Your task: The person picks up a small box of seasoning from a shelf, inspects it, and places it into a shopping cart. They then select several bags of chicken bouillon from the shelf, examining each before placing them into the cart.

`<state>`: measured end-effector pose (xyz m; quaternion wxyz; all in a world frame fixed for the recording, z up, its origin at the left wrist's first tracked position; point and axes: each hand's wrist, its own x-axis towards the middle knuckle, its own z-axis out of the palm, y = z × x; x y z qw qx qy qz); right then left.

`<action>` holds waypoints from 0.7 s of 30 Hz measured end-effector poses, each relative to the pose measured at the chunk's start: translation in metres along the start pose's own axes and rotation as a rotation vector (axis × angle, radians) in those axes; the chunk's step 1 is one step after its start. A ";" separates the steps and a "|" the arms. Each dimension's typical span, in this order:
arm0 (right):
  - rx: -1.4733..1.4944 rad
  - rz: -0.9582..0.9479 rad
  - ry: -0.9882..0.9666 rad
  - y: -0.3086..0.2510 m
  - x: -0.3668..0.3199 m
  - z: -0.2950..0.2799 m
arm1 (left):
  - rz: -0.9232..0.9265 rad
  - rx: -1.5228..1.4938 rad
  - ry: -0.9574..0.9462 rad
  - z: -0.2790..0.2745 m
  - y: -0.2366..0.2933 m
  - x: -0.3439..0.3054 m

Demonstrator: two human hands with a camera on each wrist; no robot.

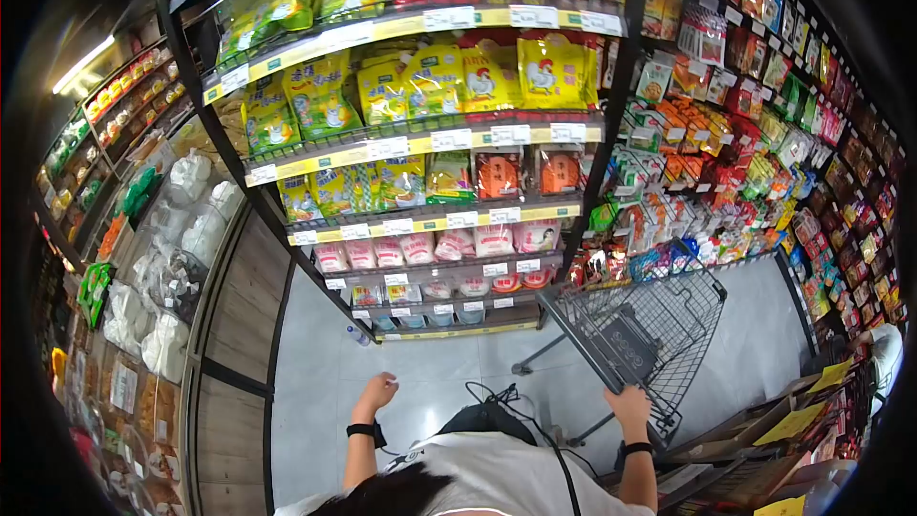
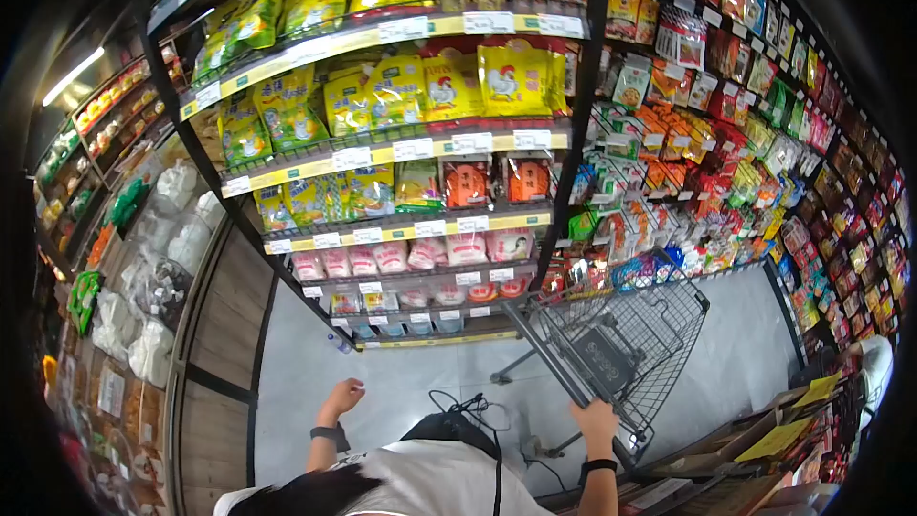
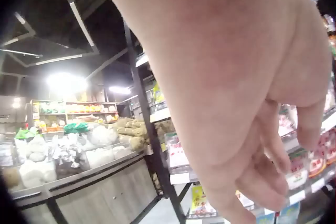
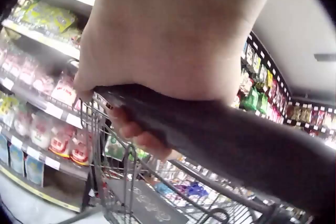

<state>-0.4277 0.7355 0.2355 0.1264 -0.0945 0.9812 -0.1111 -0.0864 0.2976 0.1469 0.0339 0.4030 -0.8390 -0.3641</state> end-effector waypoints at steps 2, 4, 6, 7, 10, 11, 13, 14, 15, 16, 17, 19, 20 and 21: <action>-0.013 0.012 0.043 -0.003 -0.005 -0.009 | -0.026 0.019 0.008 -0.014 -0.032 -0.005; -0.012 0.030 0.002 -0.008 -0.005 -0.017 | -0.052 0.041 0.002 -0.029 -0.041 -0.002; -0.013 0.048 -0.008 -0.012 -0.009 -0.019 | -0.079 0.059 -0.021 -0.037 -0.041 -0.003; -0.032 0.048 -0.008 -0.011 -0.009 -0.016 | -0.076 0.055 -0.020 -0.039 -0.037 -0.003; -0.067 0.032 -0.006 -0.016 -0.007 -0.013 | -0.065 0.049 0.009 -0.039 -0.018 0.007; -0.074 0.046 -0.020 -0.016 -0.010 -0.012 | -0.063 0.056 0.015 -0.035 -0.012 0.006; -0.074 0.066 -0.038 -0.026 -0.009 -0.014 | -0.034 0.050 -0.001 -0.026 -0.002 0.015; -0.047 0.071 -0.088 -0.028 -0.009 -0.015 | -0.012 0.037 -0.034 -0.020 0.004 0.018; -0.048 0.062 -0.083 -0.029 -0.008 -0.012 | 0.010 0.023 -0.068 -0.015 0.012 0.020; -0.048 0.054 -0.077 -0.029 -0.007 -0.007 | 0.026 0.013 -0.099 -0.012 0.018 0.023; -0.049 0.048 -0.070 -0.028 -0.007 -0.003 | 0.028 0.025 -0.105 -0.010 0.024 0.024; -0.028 0.051 -0.101 -0.029 -0.007 0.003 | 0.042 0.045 -0.110 -0.003 0.034 0.037; -0.043 0.013 -0.096 -0.025 -0.005 0.010 | 0.060 0.055 -0.105 0.001 0.038 0.043; -0.057 -0.027 -0.089 -0.028 0.000 0.013 | 0.080 0.065 -0.097 0.003 0.043 0.052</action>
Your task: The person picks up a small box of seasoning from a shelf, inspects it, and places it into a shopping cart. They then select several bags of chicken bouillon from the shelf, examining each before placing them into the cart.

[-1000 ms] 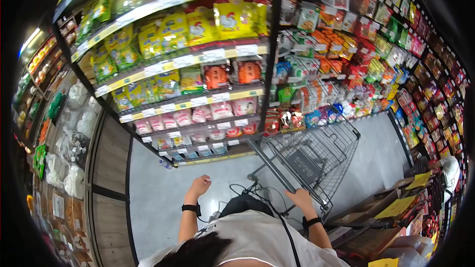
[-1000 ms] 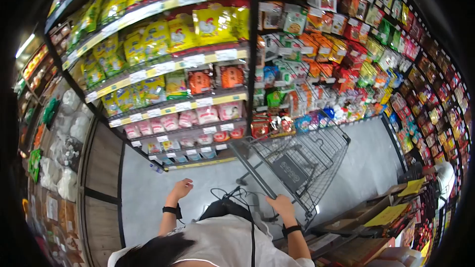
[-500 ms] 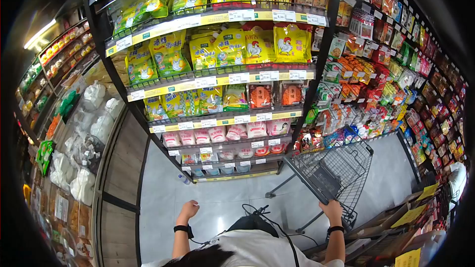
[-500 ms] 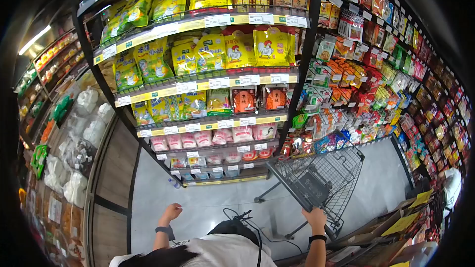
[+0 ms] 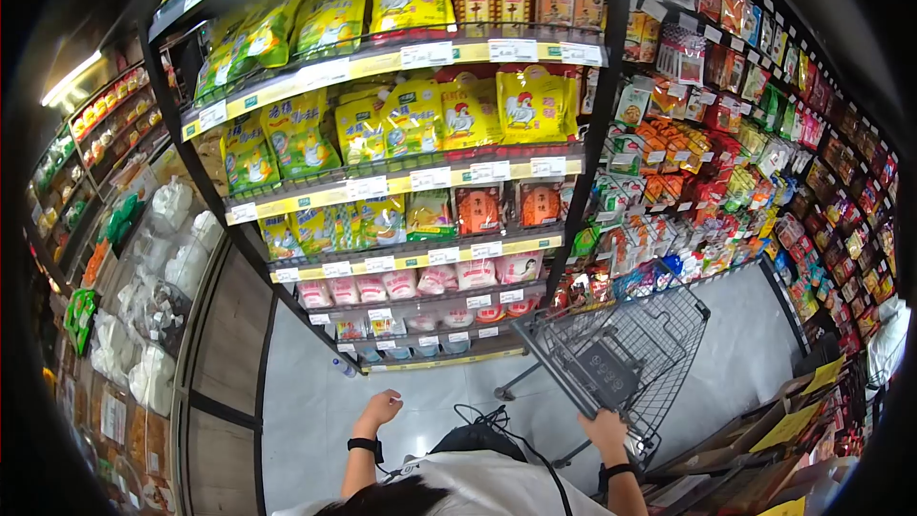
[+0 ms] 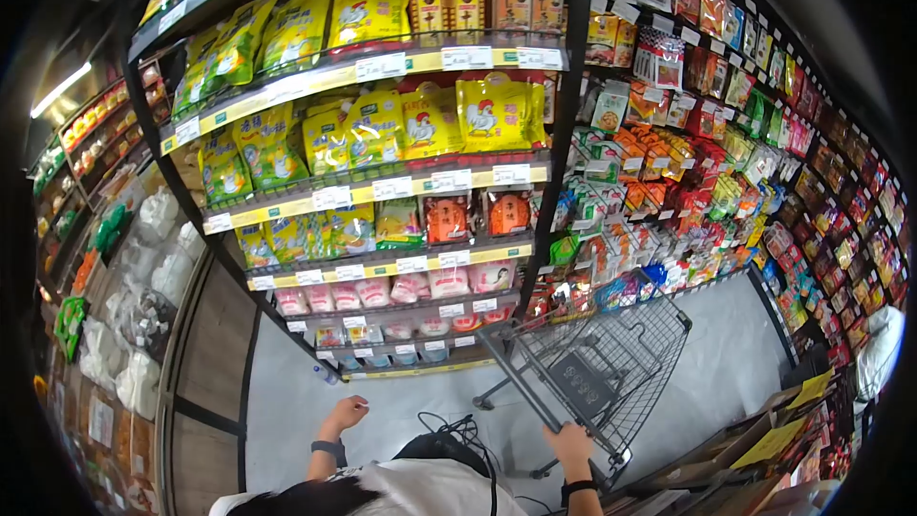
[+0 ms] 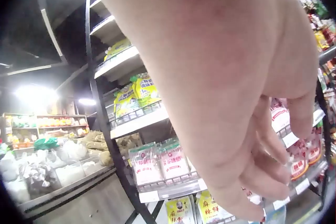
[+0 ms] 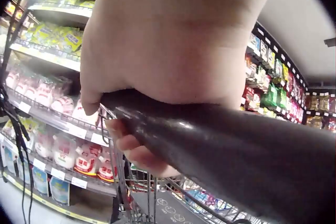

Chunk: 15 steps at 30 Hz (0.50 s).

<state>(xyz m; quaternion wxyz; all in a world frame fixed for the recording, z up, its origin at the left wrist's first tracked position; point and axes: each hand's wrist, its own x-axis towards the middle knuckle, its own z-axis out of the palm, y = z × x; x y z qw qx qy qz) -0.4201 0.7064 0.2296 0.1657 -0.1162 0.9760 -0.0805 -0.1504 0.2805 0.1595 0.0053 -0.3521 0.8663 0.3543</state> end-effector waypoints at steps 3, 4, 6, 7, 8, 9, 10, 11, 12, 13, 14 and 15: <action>0.074 -0.008 -0.068 -0.016 -0.007 -0.011 | 0.005 0.039 0.003 -0.004 0.020 0.017; 0.080 -0.029 -0.068 -0.016 -0.005 -0.009 | 0.001 0.044 0.000 -0.005 0.032 0.023; 0.089 -0.057 -0.101 -0.019 -0.005 -0.002 | 0.061 0.027 -0.011 -0.005 0.046 0.037; 0.089 -0.052 -0.111 -0.022 -0.006 0.000 | 0.092 0.015 -0.017 -0.005 0.052 0.044; 0.086 -0.050 -0.117 -0.025 -0.005 0.001 | 0.121 0.015 -0.014 -0.005 0.058 0.049; 0.116 -0.064 -0.111 -0.025 -0.004 0.007 | 0.151 0.015 -0.006 -0.011 0.067 0.051; 0.136 -0.081 -0.128 -0.022 0.000 0.016 | 0.181 0.014 0.008 -0.018 0.075 0.055; 0.154 -0.100 -0.146 -0.019 0.005 0.024 | 0.211 -0.030 0.003 -0.027 0.082 0.059; 0.173 -0.119 -0.164 -0.019 0.010 0.028 | 0.242 -0.073 0.000 -0.038 0.089 0.064; 0.149 -0.070 -0.234 -0.025 0.012 0.027 | 0.276 -0.111 -0.002 -0.055 0.098 0.068; 0.050 -0.089 -0.239 -0.032 0.014 0.026 | 0.311 -0.151 0.023 -0.072 0.106 0.070; -0.047 -0.105 -0.247 -0.044 0.012 0.020 | 0.347 -0.186 0.044 -0.094 0.118 0.068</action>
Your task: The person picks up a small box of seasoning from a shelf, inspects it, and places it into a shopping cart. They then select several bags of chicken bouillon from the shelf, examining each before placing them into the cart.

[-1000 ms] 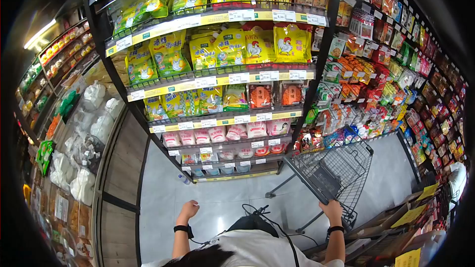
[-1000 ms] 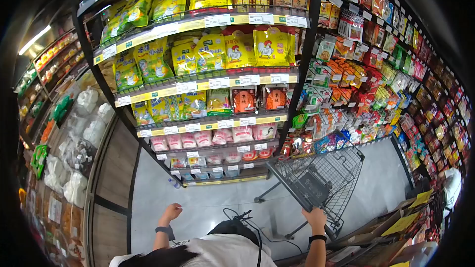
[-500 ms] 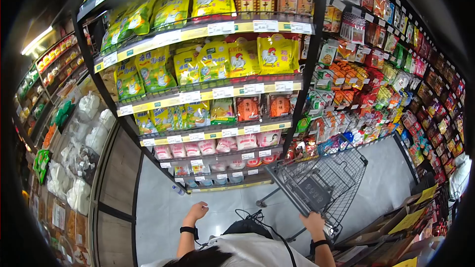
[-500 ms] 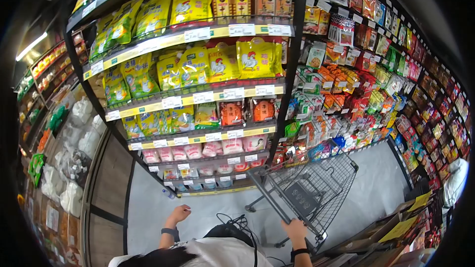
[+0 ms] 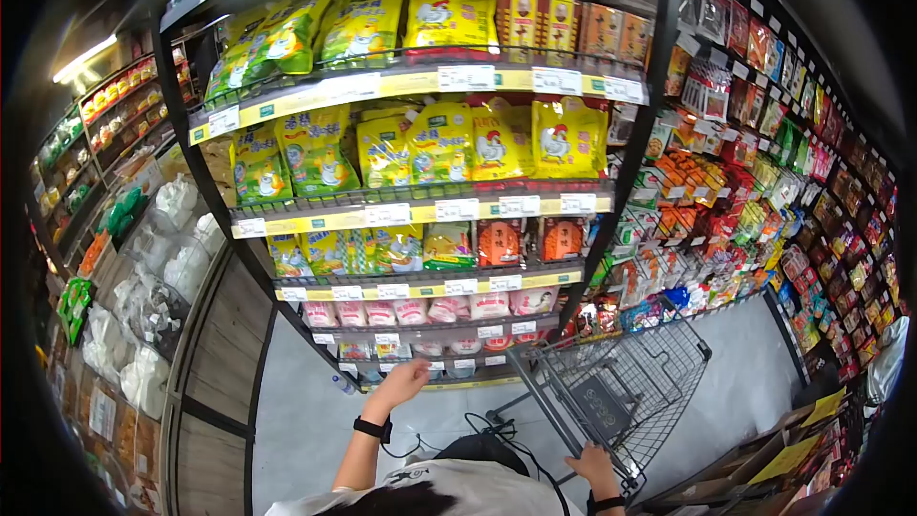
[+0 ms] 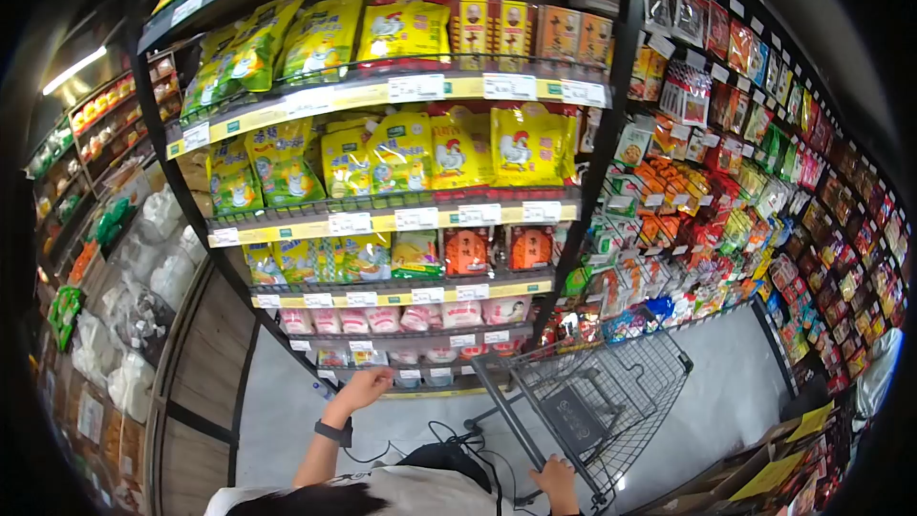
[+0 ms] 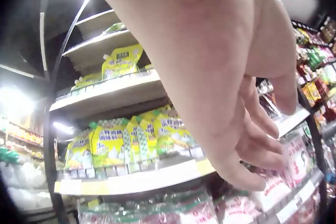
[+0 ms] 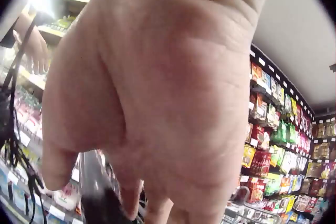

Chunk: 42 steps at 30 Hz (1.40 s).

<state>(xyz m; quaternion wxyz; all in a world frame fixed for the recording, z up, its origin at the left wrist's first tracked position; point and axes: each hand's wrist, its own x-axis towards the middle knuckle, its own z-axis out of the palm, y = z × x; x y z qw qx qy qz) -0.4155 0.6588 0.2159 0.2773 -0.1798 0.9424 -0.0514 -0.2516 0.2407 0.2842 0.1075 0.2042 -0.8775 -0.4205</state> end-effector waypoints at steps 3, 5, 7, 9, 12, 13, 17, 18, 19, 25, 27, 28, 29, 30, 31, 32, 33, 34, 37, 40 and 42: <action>0.122 -0.233 0.170 -0.056 -0.019 -0.041 | 0.211 0.072 0.133 -0.066 0.030 0.016; 0.335 -0.519 0.376 -0.118 -0.051 -0.106 | 0.312 -0.013 0.207 -0.129 0.083 0.009; 0.393 -0.741 0.545 -0.180 -0.085 -0.170 | 0.502 0.048 0.357 -0.192 0.123 -0.003; 0.284 -0.893 0.728 -0.230 -0.131 -0.227 | 0.624 0.157 0.544 -0.250 0.168 -0.031; 0.160 -1.120 1.065 -0.280 -0.195 -0.278 | 1.084 0.005 0.741 -0.305 0.192 -0.050; 0.213 -1.187 1.162 -0.287 -0.207 -0.283 | 1.310 -0.032 0.746 -0.327 0.199 -0.051; 0.109 -1.351 1.515 -0.321 -0.237 -0.294 | 1.707 0.056 0.782 -0.379 0.215 -0.052; 0.083 -1.373 1.564 -0.330 -0.240 -0.296 | 1.754 0.073 0.775 -0.387 0.216 -0.052; 0.056 -1.382 1.605 -0.338 -0.242 -0.298 | 1.782 0.081 0.769 -0.395 0.217 -0.050; -0.028 -1.366 1.721 -0.367 -0.237 -0.304 | 1.860 0.068 0.791 -0.420 0.209 -0.038; -0.053 -1.333 1.746 -0.373 -0.235 -0.303 | 1.871 0.042 0.793 -0.423 0.201 -0.035; -0.058 -1.314 1.749 -0.377 -0.233 -0.303 | 1.865 0.023 0.780 -0.427 0.198 -0.036; -0.057 -1.302 1.746 -0.381 -0.232 -0.303 | 1.857 0.004 0.766 -0.428 0.194 -0.033; -0.061 -1.296 1.754 -0.384 -0.230 -0.304 | 1.866 -0.009 0.765 -0.429 0.191 -0.031; -0.064 -1.293 1.763 -0.388 -0.229 -0.304 | 1.866 -0.037 0.751 -0.428 0.188 -0.030; -0.054 -1.288 1.763 -0.391 -0.228 -0.304 | 1.864 -0.061 0.741 -0.429 0.183 -0.027; -0.038 -1.287 1.764 -0.390 -0.227 -0.305 | 1.862 -0.081 0.742 -0.429 0.182 -0.025; -0.030 -1.291 1.773 -0.390 -0.227 -0.306 | 1.861 -0.102 0.745 -0.431 0.181 -0.023; 0.012 -1.315 1.804 -0.391 -0.234 -0.310 | 1.850 -0.194 0.749 -0.439 0.187 -0.015; 0.090 -1.383 1.869 -0.393 -0.242 -0.323 | 1.868 -0.301 0.715 -0.446 0.205 -0.002; 0.161 -1.439 1.917 -0.395 -0.243 -0.335 | 1.866 -0.373 0.680 -0.443 0.219 0.010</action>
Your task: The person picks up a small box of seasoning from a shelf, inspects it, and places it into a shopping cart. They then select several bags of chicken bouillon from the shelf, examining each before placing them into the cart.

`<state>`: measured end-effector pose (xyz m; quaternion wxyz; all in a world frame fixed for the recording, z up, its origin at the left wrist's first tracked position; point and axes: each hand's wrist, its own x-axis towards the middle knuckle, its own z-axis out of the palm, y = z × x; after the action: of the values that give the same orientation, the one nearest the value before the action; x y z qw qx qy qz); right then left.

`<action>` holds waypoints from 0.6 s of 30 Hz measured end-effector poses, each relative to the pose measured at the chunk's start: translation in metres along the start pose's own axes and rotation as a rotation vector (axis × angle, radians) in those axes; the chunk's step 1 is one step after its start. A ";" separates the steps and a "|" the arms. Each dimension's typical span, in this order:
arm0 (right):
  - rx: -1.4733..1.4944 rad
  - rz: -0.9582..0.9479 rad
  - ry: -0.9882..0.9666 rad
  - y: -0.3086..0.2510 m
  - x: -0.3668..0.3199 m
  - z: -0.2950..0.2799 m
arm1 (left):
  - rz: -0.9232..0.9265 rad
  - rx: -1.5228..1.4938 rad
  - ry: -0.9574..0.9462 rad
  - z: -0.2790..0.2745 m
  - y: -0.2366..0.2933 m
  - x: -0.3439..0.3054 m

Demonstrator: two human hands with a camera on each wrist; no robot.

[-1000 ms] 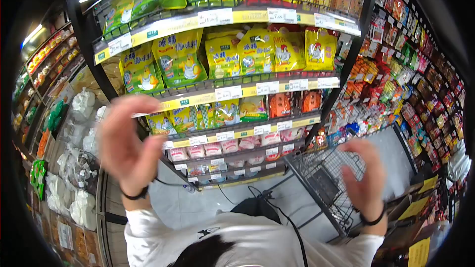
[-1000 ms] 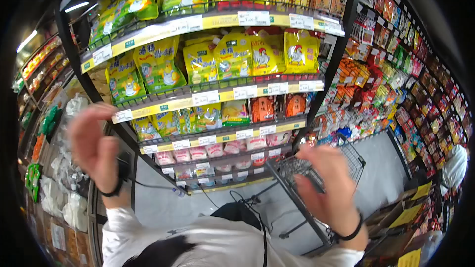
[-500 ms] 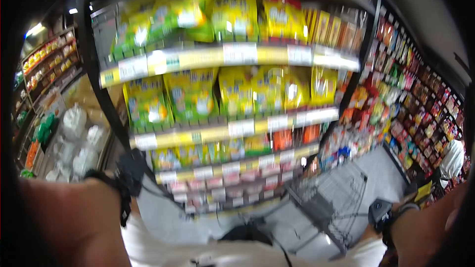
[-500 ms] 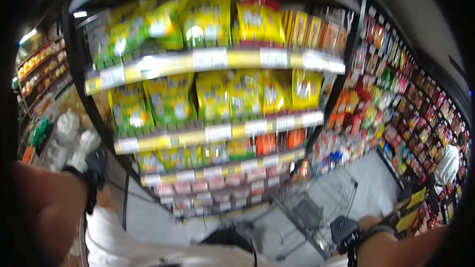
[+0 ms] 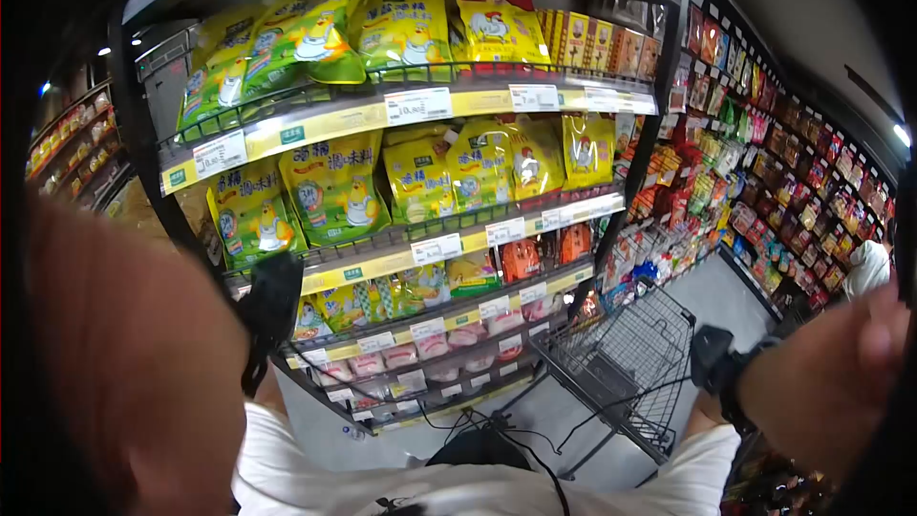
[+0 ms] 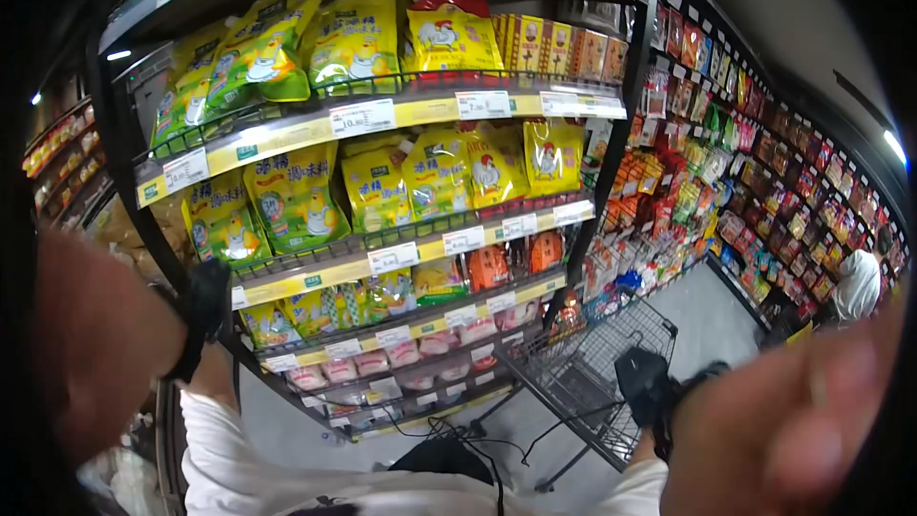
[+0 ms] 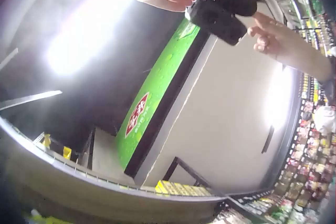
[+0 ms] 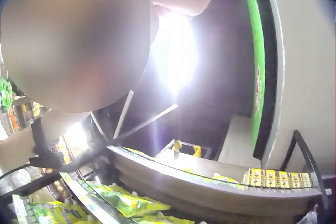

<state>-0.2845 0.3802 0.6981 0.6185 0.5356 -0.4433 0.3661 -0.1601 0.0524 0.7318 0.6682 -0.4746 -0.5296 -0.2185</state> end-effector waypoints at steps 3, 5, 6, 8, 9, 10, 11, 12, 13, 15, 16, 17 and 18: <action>0.059 0.010 0.124 0.023 0.013 0.006 | -0.063 -0.080 0.004 0.035 -0.029 0.009; 0.092 0.073 0.170 0.052 0.024 0.014 | -0.132 -0.114 -0.026 0.074 -0.054 0.014; 0.110 0.123 0.173 0.071 0.027 0.020 | -0.214 -0.053 -0.068 0.098 -0.067 0.015; 0.163 0.239 0.107 0.119 0.031 0.034 | -0.380 -0.041 -0.080 0.150 -0.091 0.015; 0.150 0.339 0.004 0.142 0.031 0.039 | -0.464 -0.093 -0.049 0.171 -0.106 0.012; 0.202 0.428 -0.037 0.165 0.030 0.047 | -0.457 0.015 -0.152 0.184 -0.127 0.007; 0.137 0.444 -0.104 0.193 0.026 0.053 | -0.451 0.123 -0.253 0.197 -0.146 0.004; 0.059 0.483 -0.194 0.208 0.028 0.056 | -0.475 0.183 -0.309 0.213 -0.160 0.002; 0.119 0.436 -0.214 0.232 0.024 0.065 | -0.499 0.244 -0.366 0.229 -0.174 0.001; 0.117 0.459 -0.319 0.270 0.021 0.077 | -0.470 0.299 -0.498 0.254 -0.211 -0.004; 0.092 0.429 -0.359 0.290 0.018 0.085 | -0.460 0.374 -0.576 0.264 -0.225 -0.006; 0.068 0.400 -0.400 0.308 0.015 0.094 | -0.452 0.448 -0.656 0.272 -0.239 -0.008; 0.054 0.453 -0.488 0.320 0.014 0.100 | -0.451 0.528 -0.700 0.279 -0.252 -0.013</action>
<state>-0.5926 0.3317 0.8228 0.3828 0.5115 -0.6762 0.3669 -0.5042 0.1766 0.8183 0.4837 -0.2075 -0.8491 -0.0438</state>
